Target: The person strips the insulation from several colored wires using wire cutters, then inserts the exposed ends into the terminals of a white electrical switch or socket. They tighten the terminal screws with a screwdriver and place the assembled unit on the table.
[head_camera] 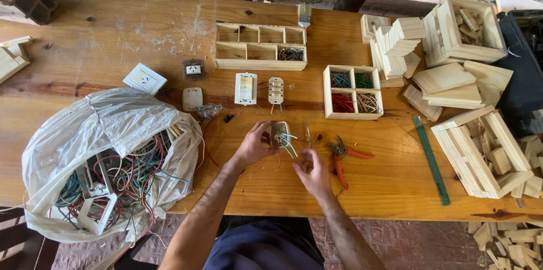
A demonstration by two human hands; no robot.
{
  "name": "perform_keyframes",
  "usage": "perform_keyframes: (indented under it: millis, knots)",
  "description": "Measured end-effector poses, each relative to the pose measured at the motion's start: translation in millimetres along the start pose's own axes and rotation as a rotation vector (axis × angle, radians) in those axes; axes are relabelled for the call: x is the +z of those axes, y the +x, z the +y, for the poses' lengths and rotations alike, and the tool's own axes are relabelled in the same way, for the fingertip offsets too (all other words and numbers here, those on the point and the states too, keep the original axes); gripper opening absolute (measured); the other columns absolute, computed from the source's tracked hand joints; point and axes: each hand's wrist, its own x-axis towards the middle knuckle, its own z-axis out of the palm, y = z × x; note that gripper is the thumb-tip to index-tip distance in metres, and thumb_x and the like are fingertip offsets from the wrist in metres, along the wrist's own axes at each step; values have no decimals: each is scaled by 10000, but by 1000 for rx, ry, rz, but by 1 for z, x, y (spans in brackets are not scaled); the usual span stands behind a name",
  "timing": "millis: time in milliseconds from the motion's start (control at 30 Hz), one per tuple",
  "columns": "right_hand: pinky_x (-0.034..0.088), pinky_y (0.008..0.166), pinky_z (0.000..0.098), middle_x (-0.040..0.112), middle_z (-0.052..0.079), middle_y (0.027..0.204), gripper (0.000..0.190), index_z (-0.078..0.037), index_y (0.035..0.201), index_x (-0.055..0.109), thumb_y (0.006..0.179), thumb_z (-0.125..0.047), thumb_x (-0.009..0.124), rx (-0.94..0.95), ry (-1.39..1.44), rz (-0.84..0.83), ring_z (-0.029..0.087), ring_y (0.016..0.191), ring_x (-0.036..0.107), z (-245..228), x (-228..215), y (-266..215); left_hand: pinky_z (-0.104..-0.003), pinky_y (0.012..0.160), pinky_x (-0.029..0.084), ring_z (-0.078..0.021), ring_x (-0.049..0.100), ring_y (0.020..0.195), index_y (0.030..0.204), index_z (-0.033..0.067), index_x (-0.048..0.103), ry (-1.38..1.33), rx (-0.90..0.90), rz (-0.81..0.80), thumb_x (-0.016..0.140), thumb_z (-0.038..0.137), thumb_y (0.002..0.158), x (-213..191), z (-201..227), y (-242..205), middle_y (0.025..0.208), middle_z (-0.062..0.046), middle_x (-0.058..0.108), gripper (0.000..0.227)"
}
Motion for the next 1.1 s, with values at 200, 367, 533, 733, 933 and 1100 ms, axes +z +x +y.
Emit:
perform_keyframes:
  millis: [200,367,533,733,933,1100]
  knots:
    - [640,1039,574,527,388,1629,1055,30,1757,361,896,-66,964,9,533,-206,519,1403,648,-48,-24,44,-465,1037,694,-318,700,1175,1755,81,527,-526,-36,-119,1086,-97,694,22,15,-4,1670,-146,499,1212]
    - [576,1141,528,605,184,1618,1005,-46,1722,520,844,-24,1008,-54,588,-212,396,1512,581,-66,-36,81,-358,1040,704,-176,730,1094,1840,127,388,-716,-71,-169,1026,-132,797,27,30,1,1456,-159,691,1250]
    - [563,1171,574,611,160,1548,1037,-59,1680,573,764,-18,1057,-138,449,-253,376,1486,577,-79,-47,115,-391,1056,685,-238,716,1196,1852,132,348,-613,5,-73,969,-117,862,25,47,-3,1761,-176,526,1195]
    - [629,1119,569,581,194,1540,1013,-53,1647,592,753,-110,1064,-210,69,-313,436,1447,609,-92,-69,163,-494,995,745,-474,817,1189,1638,35,639,-133,-228,98,938,25,931,10,9,-28,1483,-278,726,768]
    - [661,1094,622,609,207,1508,896,-67,1585,645,774,-194,1006,-185,-390,-435,481,1414,641,-68,-71,219,-455,1008,751,-399,843,1186,1451,23,758,-37,-288,166,901,158,1019,10,-18,-44,1279,-212,820,475]
    - [654,1117,609,614,145,1512,907,-130,1595,647,768,-294,982,-141,-573,-498,432,1431,626,-35,-57,264,-504,895,764,-437,852,1096,1369,39,806,-13,-174,207,790,131,1089,11,-8,-49,1187,-213,835,295]
